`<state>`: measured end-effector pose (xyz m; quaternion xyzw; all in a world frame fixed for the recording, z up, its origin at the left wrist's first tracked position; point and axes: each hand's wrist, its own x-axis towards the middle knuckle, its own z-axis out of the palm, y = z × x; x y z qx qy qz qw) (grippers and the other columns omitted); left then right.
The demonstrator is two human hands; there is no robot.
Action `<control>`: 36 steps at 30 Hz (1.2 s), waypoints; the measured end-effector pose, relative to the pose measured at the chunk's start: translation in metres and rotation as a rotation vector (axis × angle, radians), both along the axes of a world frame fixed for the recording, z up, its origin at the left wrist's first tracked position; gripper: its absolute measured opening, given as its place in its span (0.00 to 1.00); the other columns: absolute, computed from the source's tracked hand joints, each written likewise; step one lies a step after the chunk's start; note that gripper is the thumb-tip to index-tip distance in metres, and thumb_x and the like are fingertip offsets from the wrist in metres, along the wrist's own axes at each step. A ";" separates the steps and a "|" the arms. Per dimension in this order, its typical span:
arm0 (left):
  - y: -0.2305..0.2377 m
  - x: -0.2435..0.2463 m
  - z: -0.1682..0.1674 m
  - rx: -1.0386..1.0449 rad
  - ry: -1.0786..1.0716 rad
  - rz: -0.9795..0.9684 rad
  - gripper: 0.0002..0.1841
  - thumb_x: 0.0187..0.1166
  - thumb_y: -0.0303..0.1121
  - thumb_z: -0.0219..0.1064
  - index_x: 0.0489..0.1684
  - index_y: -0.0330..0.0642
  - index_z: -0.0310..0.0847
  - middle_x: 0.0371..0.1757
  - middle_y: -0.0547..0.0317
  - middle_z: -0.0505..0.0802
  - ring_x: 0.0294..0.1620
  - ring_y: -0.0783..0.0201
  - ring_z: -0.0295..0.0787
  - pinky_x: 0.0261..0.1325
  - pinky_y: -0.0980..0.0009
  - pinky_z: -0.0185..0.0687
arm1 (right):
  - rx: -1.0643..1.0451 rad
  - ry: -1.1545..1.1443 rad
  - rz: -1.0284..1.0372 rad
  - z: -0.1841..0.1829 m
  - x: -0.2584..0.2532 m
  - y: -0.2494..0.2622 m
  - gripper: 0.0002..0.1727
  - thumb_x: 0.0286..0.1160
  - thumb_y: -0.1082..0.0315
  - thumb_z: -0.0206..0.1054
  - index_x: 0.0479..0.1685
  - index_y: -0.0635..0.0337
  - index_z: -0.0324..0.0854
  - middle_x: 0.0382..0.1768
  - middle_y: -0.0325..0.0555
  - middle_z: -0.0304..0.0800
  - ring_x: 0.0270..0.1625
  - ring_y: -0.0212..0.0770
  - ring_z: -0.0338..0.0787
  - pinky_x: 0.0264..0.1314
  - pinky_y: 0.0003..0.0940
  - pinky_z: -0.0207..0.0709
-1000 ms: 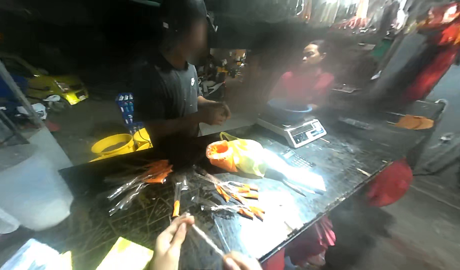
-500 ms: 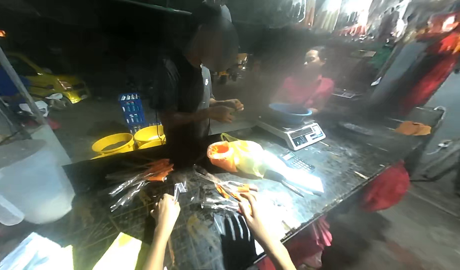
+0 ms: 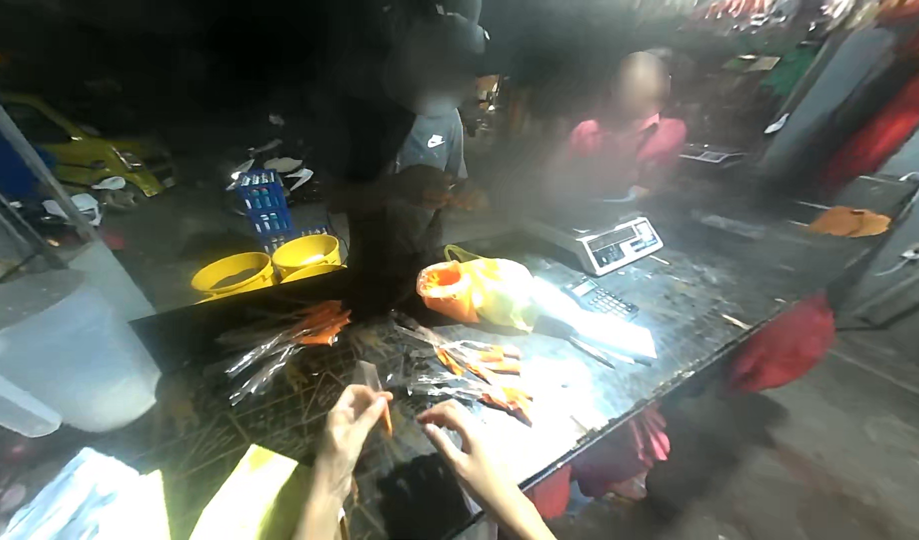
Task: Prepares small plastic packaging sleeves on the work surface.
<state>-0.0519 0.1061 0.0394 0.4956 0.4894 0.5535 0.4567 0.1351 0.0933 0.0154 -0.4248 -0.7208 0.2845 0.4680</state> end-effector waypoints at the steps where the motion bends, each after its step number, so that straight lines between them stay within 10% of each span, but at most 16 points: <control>1: -0.006 0.007 0.002 0.023 -0.034 -0.022 0.04 0.79 0.19 0.60 0.45 0.34 0.75 0.42 0.63 0.93 0.45 0.78 0.89 0.54 0.78 0.84 | 0.007 0.034 0.001 0.003 -0.002 0.002 0.15 0.79 0.69 0.63 0.55 0.69 0.88 0.52 0.58 0.91 0.54 0.43 0.90 0.60 0.33 0.82; 5: -0.030 0.037 0.009 0.025 -0.050 -0.066 0.05 0.76 0.18 0.63 0.43 0.35 0.76 0.37 0.68 0.88 0.40 0.80 0.86 0.49 0.81 0.84 | 0.041 0.199 0.080 0.016 0.000 0.006 0.18 0.78 0.65 0.66 0.59 0.68 0.87 0.53 0.53 0.86 0.52 0.28 0.86 0.58 0.18 0.79; 10: -0.044 0.055 0.002 0.090 0.092 -0.060 0.16 0.63 0.12 0.66 0.51 0.26 0.78 0.43 0.60 0.90 0.44 0.82 0.87 0.51 0.83 0.83 | 0.185 0.211 0.070 0.021 0.009 0.004 0.09 0.73 0.68 0.69 0.36 0.66 0.92 0.39 0.45 0.88 0.47 0.22 0.85 0.55 0.12 0.76; 14: -0.051 0.051 -0.008 0.120 -0.087 -0.310 0.17 0.83 0.20 0.53 0.68 0.23 0.73 0.54 0.67 0.91 0.54 0.84 0.87 0.64 0.80 0.82 | 0.011 0.325 0.195 0.029 0.021 -0.003 0.14 0.82 0.68 0.60 0.40 0.64 0.91 0.43 0.36 0.86 0.52 0.19 0.82 0.61 0.15 0.75; 23: -0.061 0.065 -0.004 0.145 -0.061 -0.153 0.09 0.74 0.14 0.62 0.38 0.33 0.88 0.33 0.80 0.93 0.38 0.91 0.87 0.49 0.86 0.84 | -0.053 0.331 0.297 0.027 0.031 -0.010 0.18 0.83 0.60 0.61 0.54 0.66 0.88 0.56 0.42 0.83 0.61 0.23 0.79 0.65 0.18 0.73; 36: -0.067 0.072 -0.007 0.253 0.171 -0.042 0.08 0.70 0.16 0.63 0.36 0.21 0.89 0.35 0.55 0.95 0.41 0.87 0.88 0.54 0.87 0.81 | -0.106 0.405 0.393 0.011 0.024 -0.015 0.18 0.87 0.62 0.58 0.53 0.64 0.90 0.58 0.42 0.86 0.63 0.26 0.81 0.67 0.21 0.75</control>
